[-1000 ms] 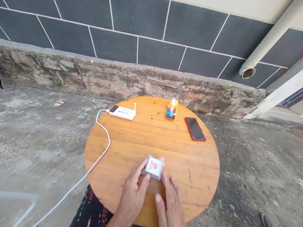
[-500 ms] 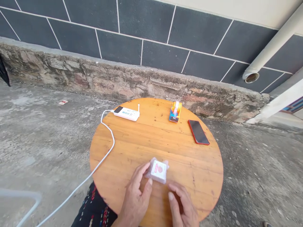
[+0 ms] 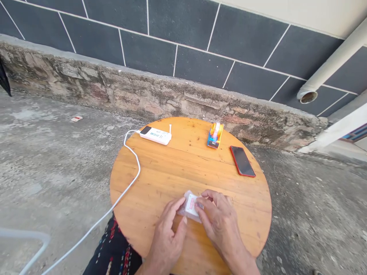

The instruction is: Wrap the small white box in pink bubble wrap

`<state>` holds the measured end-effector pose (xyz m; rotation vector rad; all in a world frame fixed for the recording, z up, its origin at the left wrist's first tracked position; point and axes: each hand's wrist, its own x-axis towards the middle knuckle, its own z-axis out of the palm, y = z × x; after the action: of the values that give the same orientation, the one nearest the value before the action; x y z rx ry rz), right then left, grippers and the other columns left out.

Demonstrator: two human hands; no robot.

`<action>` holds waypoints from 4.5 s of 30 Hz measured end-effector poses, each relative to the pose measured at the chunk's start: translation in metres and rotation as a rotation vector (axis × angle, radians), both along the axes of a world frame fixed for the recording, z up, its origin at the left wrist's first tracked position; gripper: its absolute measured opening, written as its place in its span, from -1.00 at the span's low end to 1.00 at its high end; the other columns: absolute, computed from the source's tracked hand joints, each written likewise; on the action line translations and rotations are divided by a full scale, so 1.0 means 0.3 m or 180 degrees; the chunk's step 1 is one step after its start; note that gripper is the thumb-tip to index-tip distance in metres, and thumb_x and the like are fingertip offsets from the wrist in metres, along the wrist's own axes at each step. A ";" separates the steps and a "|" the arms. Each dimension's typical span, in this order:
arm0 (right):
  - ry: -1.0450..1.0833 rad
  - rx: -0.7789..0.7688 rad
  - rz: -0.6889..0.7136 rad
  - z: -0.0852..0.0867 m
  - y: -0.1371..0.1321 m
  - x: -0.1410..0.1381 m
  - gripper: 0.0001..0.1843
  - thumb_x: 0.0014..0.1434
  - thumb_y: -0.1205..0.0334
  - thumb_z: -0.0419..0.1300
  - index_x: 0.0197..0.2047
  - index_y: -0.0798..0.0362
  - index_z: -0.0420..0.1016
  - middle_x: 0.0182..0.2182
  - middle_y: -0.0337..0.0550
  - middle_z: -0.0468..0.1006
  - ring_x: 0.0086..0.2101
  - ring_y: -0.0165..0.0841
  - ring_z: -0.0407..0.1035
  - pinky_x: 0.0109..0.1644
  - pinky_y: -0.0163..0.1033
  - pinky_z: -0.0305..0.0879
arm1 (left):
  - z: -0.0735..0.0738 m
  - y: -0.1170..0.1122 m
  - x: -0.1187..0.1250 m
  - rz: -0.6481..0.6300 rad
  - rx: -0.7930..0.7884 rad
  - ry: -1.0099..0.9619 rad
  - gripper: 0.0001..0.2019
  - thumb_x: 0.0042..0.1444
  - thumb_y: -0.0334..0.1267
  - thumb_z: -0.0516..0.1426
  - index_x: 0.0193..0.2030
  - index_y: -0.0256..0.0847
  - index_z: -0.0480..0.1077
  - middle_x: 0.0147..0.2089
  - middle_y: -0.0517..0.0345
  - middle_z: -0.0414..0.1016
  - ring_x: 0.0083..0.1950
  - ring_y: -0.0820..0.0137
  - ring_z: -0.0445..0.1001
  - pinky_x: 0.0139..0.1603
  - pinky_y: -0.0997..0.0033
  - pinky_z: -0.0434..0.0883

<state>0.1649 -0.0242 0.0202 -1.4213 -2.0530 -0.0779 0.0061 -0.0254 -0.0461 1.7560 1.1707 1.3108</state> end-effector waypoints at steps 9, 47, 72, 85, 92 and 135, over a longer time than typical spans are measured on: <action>-0.0222 -0.0037 -0.0071 0.003 0.023 -0.010 -0.81 0.28 0.39 0.01 -0.29 0.06 0.43 -0.21 -0.07 0.51 -0.26 -0.28 0.36 -0.17 -0.15 0.17 | 0.015 0.001 -0.002 -0.0094 -0.0061 -0.0037 -0.63 0.19 -0.39 0.00 0.14 -0.17 0.26 0.10 -0.05 0.40 0.12 0.26 0.41 0.11 0.21 0.42; 0.0133 -0.0674 0.0288 0.100 0.076 0.022 -0.81 0.28 0.41 -0.03 -0.35 0.02 0.30 -0.15 -0.12 0.46 -0.15 -0.30 0.36 -0.10 -0.16 0.17 | 0.038 0.024 0.041 0.0326 -0.0247 -0.0202 -0.85 0.10 -0.30 0.13 -0.16 -0.17 0.39 -0.17 0.07 0.46 -0.13 0.27 0.46 -0.10 0.26 0.45; 0.0240 -0.0726 0.0284 0.218 0.099 0.042 -0.83 0.29 0.39 -0.01 -0.35 0.01 0.28 -0.30 -0.17 0.43 -0.23 -0.31 0.35 -0.12 -0.19 0.21 | 0.026 0.087 0.003 -0.0455 -0.0324 0.0284 -0.28 -0.03 -0.48 0.10 0.32 -0.17 0.07 0.25 -0.10 0.27 0.27 0.13 0.25 0.24 0.00 0.26; 0.0281 -0.0795 0.0238 0.264 0.201 0.073 -0.82 0.24 0.39 0.04 -0.40 0.02 0.24 -0.29 -0.20 0.44 -0.28 -0.35 0.34 -0.15 -0.23 0.18 | 0.015 0.074 0.002 -0.0419 -0.0486 0.0076 -0.37 0.13 -0.20 0.09 0.32 -0.23 0.02 0.30 -0.20 0.19 0.30 0.05 0.21 0.24 -0.09 0.24; 0.0113 -0.0767 0.0093 0.299 0.228 0.078 -0.86 0.24 0.36 0.05 -0.37 0.02 0.29 -0.33 -0.23 0.44 -0.32 -0.37 0.32 -0.18 -0.26 0.15 | 0.020 0.073 0.002 -0.0315 -0.0381 0.0363 -0.35 0.03 -0.32 0.13 0.30 -0.21 0.08 0.29 -0.13 0.22 0.30 0.09 0.22 0.26 -0.03 0.26; -0.1032 -0.1114 -0.1111 0.133 0.227 -0.043 -0.70 0.12 0.05 0.15 -0.31 0.15 0.48 -0.35 0.13 0.57 -0.35 -0.09 0.46 -0.21 -0.10 0.17 | 0.144 0.421 0.069 -0.0343 -0.1012 0.0106 -0.72 0.03 -0.19 0.11 -0.16 -0.27 0.49 -0.25 0.04 0.60 -0.24 0.27 0.54 -0.20 0.33 0.44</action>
<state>0.1520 0.0439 0.0602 -2.0946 -2.1201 -0.1031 0.0268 0.1009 -0.0029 1.5885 1.2107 0.9755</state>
